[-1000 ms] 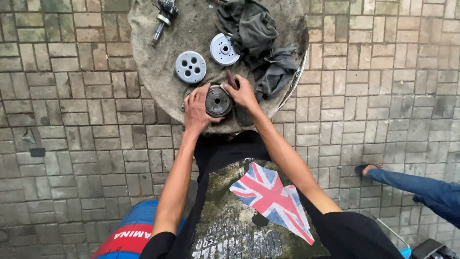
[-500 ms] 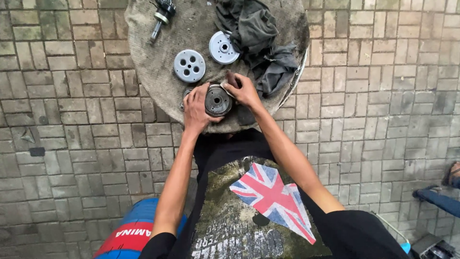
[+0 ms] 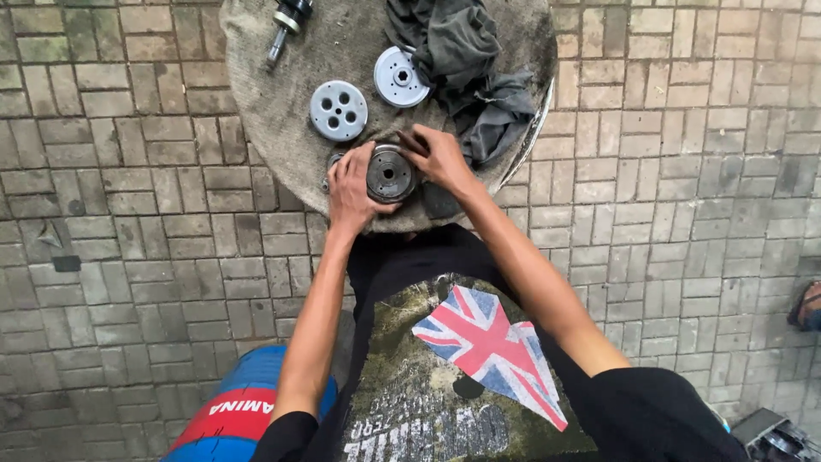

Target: The person scrubs a cylindrical metal part with a small abrasive block while holding it steady with the other hand. The part is rotated and repositioned repeatedly to clean different surfaces. Two other metal discs and a rag rest on the work surface nearby.

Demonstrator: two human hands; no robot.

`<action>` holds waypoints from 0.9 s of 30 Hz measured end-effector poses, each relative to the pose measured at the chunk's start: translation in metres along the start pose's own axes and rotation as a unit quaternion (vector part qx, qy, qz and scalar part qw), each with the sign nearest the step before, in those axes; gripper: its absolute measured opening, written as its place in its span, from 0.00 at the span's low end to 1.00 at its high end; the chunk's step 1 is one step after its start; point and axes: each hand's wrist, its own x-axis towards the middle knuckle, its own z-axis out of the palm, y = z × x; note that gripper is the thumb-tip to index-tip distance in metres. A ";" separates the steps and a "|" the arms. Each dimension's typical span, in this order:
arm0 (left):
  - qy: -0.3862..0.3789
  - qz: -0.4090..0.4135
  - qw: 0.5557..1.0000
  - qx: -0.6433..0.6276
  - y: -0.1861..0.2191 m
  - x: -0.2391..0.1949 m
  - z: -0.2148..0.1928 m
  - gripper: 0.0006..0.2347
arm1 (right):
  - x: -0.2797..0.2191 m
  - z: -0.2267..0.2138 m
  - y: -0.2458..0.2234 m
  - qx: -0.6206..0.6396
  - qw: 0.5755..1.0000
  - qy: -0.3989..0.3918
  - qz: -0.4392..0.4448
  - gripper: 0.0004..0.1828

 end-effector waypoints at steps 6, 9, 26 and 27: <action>0.000 -0.002 1.000 0.024 0.003 0.002 -0.002 0.55 | -0.003 0.007 0.015 -0.050 0.999 0.000 0.009 0.14; 0.005 0.006 0.999 0.040 -0.002 0.003 0.003 0.56 | 0.013 0.014 0.013 -0.034 0.999 0.004 -0.021 0.12; -0.009 -0.005 1.000 0.006 0.008 -0.001 -0.010 0.55 | -0.008 0.002 0.014 -0.084 0.996 -0.035 0.005 0.12; -0.010 -0.006 1.000 0.002 0.009 0.002 -0.009 0.55 | -0.011 -0.002 0.014 -0.088 0.995 -0.040 0.004 0.12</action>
